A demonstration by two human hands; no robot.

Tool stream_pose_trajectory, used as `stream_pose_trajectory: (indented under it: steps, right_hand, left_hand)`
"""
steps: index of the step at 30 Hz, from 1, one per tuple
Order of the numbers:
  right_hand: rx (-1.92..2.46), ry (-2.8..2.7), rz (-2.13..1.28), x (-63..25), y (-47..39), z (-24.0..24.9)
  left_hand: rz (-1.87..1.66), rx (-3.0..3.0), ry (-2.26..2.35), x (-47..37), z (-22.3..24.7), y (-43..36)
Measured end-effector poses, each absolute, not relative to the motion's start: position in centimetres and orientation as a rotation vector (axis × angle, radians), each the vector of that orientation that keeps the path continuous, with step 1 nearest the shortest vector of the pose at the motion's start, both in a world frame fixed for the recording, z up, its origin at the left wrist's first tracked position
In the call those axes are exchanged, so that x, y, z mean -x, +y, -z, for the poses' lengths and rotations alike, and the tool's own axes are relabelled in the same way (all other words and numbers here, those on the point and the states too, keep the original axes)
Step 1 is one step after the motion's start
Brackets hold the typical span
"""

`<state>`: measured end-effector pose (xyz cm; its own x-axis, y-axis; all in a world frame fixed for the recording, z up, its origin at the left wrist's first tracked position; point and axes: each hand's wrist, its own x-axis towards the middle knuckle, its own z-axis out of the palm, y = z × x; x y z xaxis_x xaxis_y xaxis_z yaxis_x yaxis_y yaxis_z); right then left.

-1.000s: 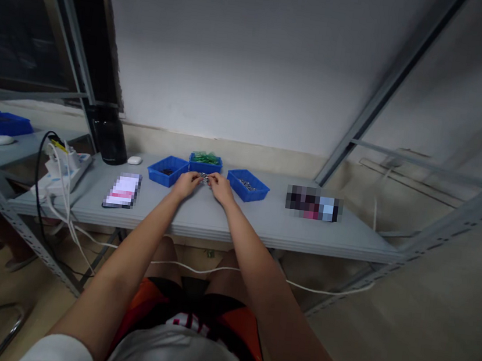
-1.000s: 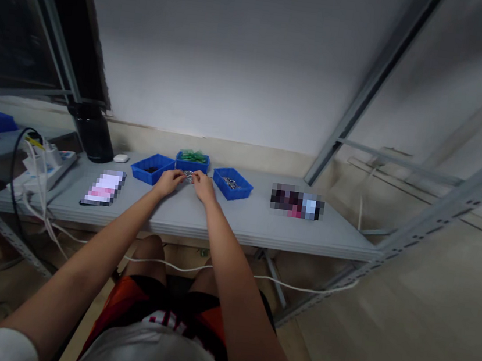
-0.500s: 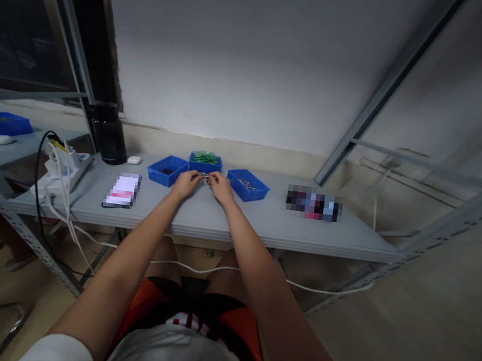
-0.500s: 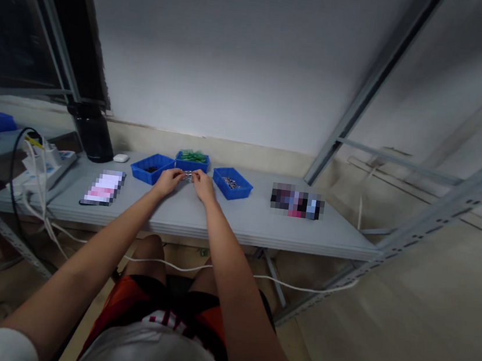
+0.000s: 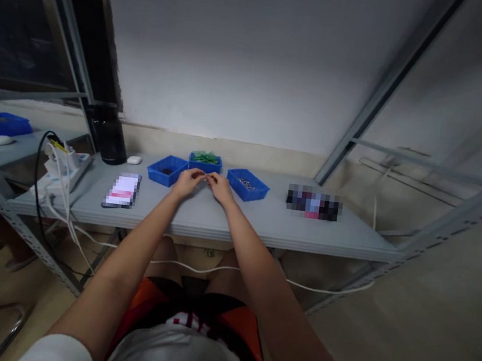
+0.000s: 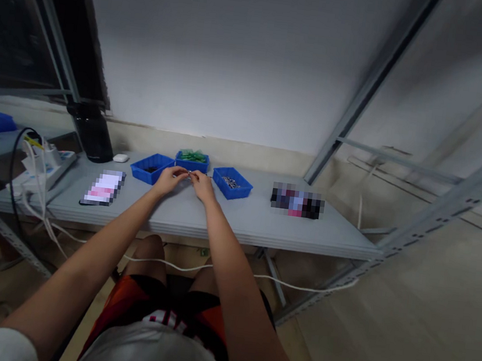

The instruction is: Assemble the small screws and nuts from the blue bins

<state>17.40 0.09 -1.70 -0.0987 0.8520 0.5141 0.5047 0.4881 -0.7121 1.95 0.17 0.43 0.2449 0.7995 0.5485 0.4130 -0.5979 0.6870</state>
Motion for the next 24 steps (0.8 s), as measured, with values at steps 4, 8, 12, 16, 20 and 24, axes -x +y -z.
stream_pose_trajectory:
  steps: [4, 8, 12, 16, 20, 24]
  right_hand:
    - [1.081, -1.846, -0.467, -17.3, -0.09, 1.72]
    - [1.047, -1.899, -0.488, -17.22, -0.09, 1.92]
    - [1.087, -1.755, -0.499, -17.23, 0.18, 1.97]
    - [1.105, -1.671, -0.5, -17.3, 0.49, 1.95]
    - [1.09, -1.653, -0.515, -17.31, 0.41, 1.74]
    - [1.11, -1.584, -0.523, -17.35, 0.15, 1.32]
  left_hand:
    - [-1.276, -2.151, 1.129, -1.86, -0.45, -0.05]
    - [-1.264, -2.202, 1.125, -1.71, -0.18, 0.09]
    - [-1.288, -2.175, 1.184, -1.68, 0.19, 0.51]
    - [-1.237, -2.232, 1.172, -1.71, 0.1, 0.38]
    - [-1.253, -2.214, 1.176, -1.71, -0.13, 0.15]
    - [-1.26, -2.204, 1.238, -1.6, -0.04, 0.36]
